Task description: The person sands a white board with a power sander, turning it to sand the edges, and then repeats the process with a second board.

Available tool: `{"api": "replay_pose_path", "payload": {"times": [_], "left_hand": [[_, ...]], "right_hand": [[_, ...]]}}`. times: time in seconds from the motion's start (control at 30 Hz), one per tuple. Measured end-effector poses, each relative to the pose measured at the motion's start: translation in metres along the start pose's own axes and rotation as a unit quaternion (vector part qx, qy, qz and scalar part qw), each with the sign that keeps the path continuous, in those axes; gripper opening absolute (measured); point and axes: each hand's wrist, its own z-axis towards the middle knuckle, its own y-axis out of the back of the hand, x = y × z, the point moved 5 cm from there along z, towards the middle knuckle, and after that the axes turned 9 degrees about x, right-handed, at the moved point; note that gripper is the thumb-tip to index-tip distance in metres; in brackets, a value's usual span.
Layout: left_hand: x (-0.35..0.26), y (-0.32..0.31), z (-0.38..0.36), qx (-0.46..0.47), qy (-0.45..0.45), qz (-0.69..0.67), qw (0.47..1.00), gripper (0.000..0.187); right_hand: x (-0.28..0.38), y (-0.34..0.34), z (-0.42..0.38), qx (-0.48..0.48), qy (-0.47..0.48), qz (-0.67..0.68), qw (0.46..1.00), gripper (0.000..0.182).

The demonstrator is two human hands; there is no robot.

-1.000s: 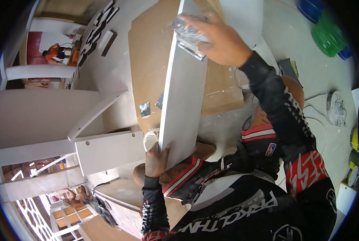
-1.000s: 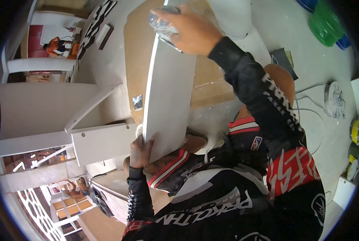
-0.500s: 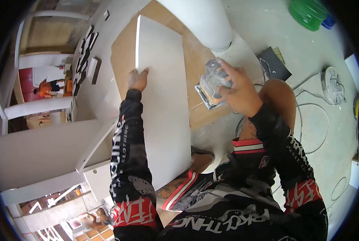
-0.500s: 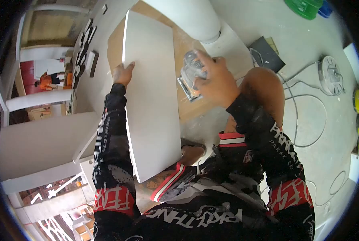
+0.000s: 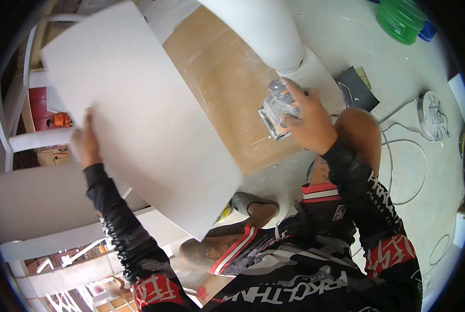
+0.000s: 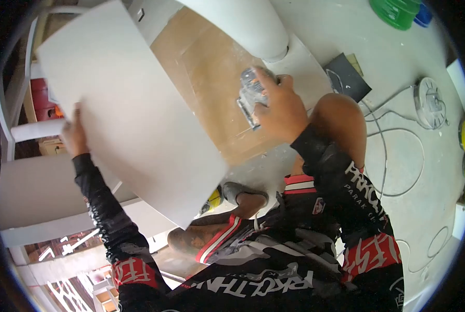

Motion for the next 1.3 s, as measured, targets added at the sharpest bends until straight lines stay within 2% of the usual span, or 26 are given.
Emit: {"api": "replay_pose_path", "payload": {"times": [0.03, 0.07, 0.1, 0.17, 0.2, 0.23, 0.27, 0.3, 0.33, 0.37, 0.47, 0.6, 0.67, 0.73, 0.8, 0.83, 0.87, 0.93, 0.97, 1.03, 1.07, 1.1, 1.17, 1.2, 1.27, 1.3], "left_hand": [[0.010, 0.025, -0.003, -0.010, -0.018, -0.175, 0.984, 0.065], [0.024, 0.041, -0.008, -0.022, -0.037, -0.345, 0.938, 0.063], [0.035, 0.051, -0.016, -0.026, -0.033, -0.342, 0.939, 0.063], [0.053, 0.065, -0.034, -0.059, -0.024, -0.462, 0.885, 0.070], [0.078, 0.054, -0.040, -0.062, -0.025, -0.463, 0.884, 0.070], [0.112, 0.034, -0.046, -0.122, -0.050, -0.334, 0.933, 0.069], [0.128, 0.024, -0.050, -0.180, -0.072, -0.198, 0.961, 0.068], [0.113, 0.016, -0.068, -0.223, -0.002, -0.344, 0.912, 0.069], [0.079, 0.002, -0.097, -0.258, 0.069, -0.479, 0.836, 0.070], [0.053, -0.003, -0.118, -0.272, 0.125, -0.492, 0.817, 0.075], [0.040, -0.037, -0.137, -0.255, 0.172, -0.489, 0.817, 0.079], [0.041, -0.065, -0.133, -0.249, 0.133, -0.531, 0.799, 0.080], [0.044, -0.067, -0.124, -0.193, 0.135, -0.497, 0.835, 0.080], [0.053, -0.075, -0.119, -0.236, 0.130, -0.498, 0.824, 0.078], [0.065, -0.083, -0.104, -0.211, 0.093, -0.570, 0.789, 0.073], [0.069, -0.079, -0.095, -0.209, 0.082, -0.619, 0.753, 0.064], [0.075, -0.068, -0.083, -0.226, 0.078, -0.618, 0.749, 0.064], [0.073, -0.018, -0.067, -0.304, 0.002, -0.571, 0.763, 0.051], [0.081, 0.005, -0.058, -0.323, -0.001, -0.566, 0.758, 0.051], [0.110, 0.050, -0.026, -0.276, 0.020, -0.539, 0.796, 0.040], [0.116, 0.076, -0.005, -0.298, -0.061, -0.540, 0.785, 0.040], [0.119, 0.100, 0.010, -0.275, -0.100, -0.549, 0.783, 0.044], [0.117, 0.149, 0.031, -0.337, -0.157, -0.443, 0.816, 0.052], [0.110, 0.166, 0.034, -0.315, -0.163, -0.467, 0.810, 0.051], [0.112, 0.201, 0.048, -0.216, -0.160, -0.261, 0.927, 0.042], [0.107, 0.211, 0.048, -0.218, -0.160, -0.260, 0.927, 0.042]], "right_hand": [[0.001, 0.001, 0.000, -0.002, 0.008, 0.028, 1.000, 0.077], [0.000, 0.001, 0.001, 0.003, 0.013, 0.029, 0.999, 0.077], [0.000, 0.003, 0.002, -0.015, 0.027, 0.014, 0.999, 0.076], [-0.001, 0.006, 0.003, -0.034, 0.029, -0.005, 0.999, 0.075], [-0.005, 0.006, 0.003, -0.036, 0.032, -0.005, 0.999, 0.075], [-0.011, 0.004, 0.004, -0.050, 0.046, 0.007, 0.998, 0.075], [-0.013, 0.004, 0.004, -0.064, 0.060, 0.018, 0.996, 0.075], [-0.011, 0.006, 0.003, -0.067, 0.064, 0.014, 0.996, 0.075], [-0.010, 0.009, 0.002, -0.069, 0.060, 0.001, 0.996, 0.075], [-0.008, 0.011, 0.003, -0.071, 0.056, -0.013, 0.996, 0.075], [-0.007, 0.015, 0.003, -0.071, 0.040, -0.032, 0.996, 0.075], [-0.016, 0.016, 0.004, -0.088, 0.052, -0.023, 0.995, 0.075], [-0.010, 0.017, 0.002, -0.076, 0.064, -0.020, 0.995, 0.075], [-0.005, 0.018, -0.002, -0.075, 0.055, -0.009, 0.996, 0.076], [-0.008, 0.017, 0.000, -0.076, 0.061, -0.024, 0.995, 0.076], [-0.006, 0.017, -0.001, -0.077, 0.076, -0.018, 0.994, 0.076], [-0.006, 0.017, 0.000, -0.073, 0.053, -0.021, 0.996, 0.077], [-0.008, 0.016, -0.002, -0.064, 0.046, -0.018, 0.997, 0.077], [-0.010, 0.016, -0.003, -0.062, 0.044, -0.023, 0.997, 0.078], [-0.011, 0.013, 0.000, -0.055, 0.063, -0.022, 0.996, 0.079], [-0.014, 0.012, 0.000, -0.050, 0.054, -0.018, 0.997, 0.080], [-0.015, 0.011, 0.001, -0.044, 0.042, -0.015, 0.998, 0.081], [-0.008, 0.013, 0.002, -0.037, 0.046, -0.014, 0.998, 0.082], [-0.009, 0.012, 0.002, -0.030, 0.033, -0.017, 0.999, 0.082], [-0.012, 0.010, 0.004, -0.029, 0.032, -0.018, 0.999, 0.083], [-0.014, 0.009, 0.004, -0.034, 0.041, -0.017, 0.998, 0.083]]}}
